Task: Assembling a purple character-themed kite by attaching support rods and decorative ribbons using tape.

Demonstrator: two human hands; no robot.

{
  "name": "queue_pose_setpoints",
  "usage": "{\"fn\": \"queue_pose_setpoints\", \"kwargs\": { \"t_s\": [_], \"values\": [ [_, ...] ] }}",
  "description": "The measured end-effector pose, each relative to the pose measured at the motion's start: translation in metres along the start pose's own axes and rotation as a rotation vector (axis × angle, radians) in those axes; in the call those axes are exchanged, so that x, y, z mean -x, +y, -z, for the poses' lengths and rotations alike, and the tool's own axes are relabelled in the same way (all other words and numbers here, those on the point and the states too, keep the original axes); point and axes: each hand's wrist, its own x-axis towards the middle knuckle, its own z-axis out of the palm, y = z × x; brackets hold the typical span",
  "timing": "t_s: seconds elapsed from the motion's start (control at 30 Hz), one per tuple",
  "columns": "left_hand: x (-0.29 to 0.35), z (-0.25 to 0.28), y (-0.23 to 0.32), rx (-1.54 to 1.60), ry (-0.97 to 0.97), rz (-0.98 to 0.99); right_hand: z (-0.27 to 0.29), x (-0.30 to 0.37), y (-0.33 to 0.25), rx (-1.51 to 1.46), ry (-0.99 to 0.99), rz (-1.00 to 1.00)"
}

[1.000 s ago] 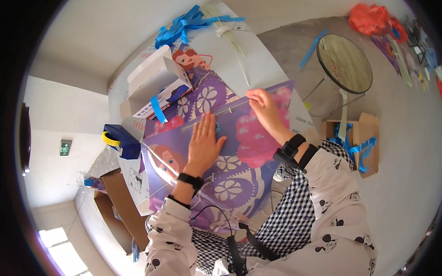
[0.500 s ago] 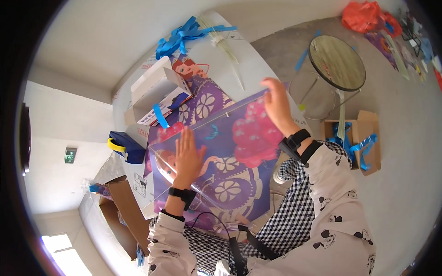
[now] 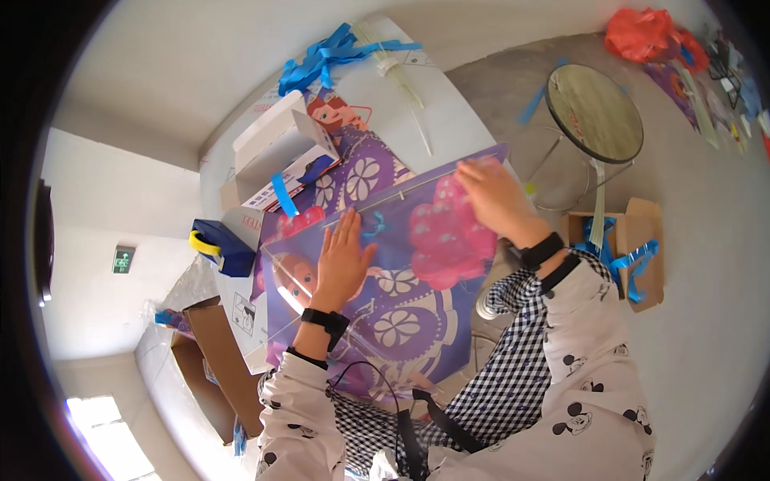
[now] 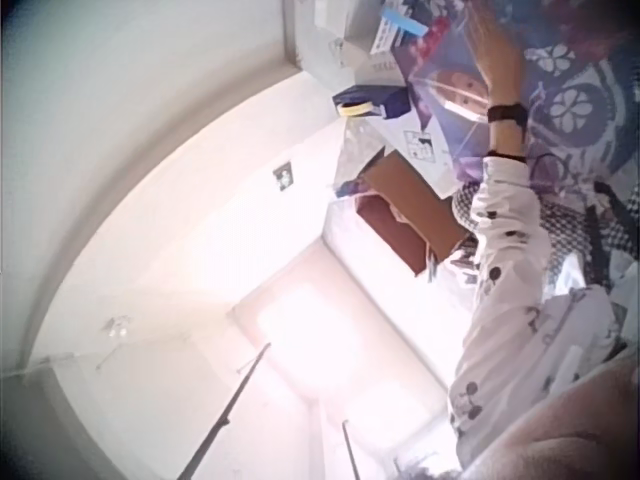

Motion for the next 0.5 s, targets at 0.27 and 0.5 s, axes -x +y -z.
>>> {"fn": "queue_pose_setpoints", "kwargs": {
  "t_s": [0.27, 0.5],
  "values": [
    [0.031, 0.009, -0.049, -0.004, 0.075, 0.138, 0.014, 0.004, 0.017, -0.143, 0.073, -0.077],
    [0.061, 0.026, -0.036, -0.213, -0.089, 0.128, 0.001, -0.003, 0.018, -0.115, 0.009, -0.172]
  ]
}}
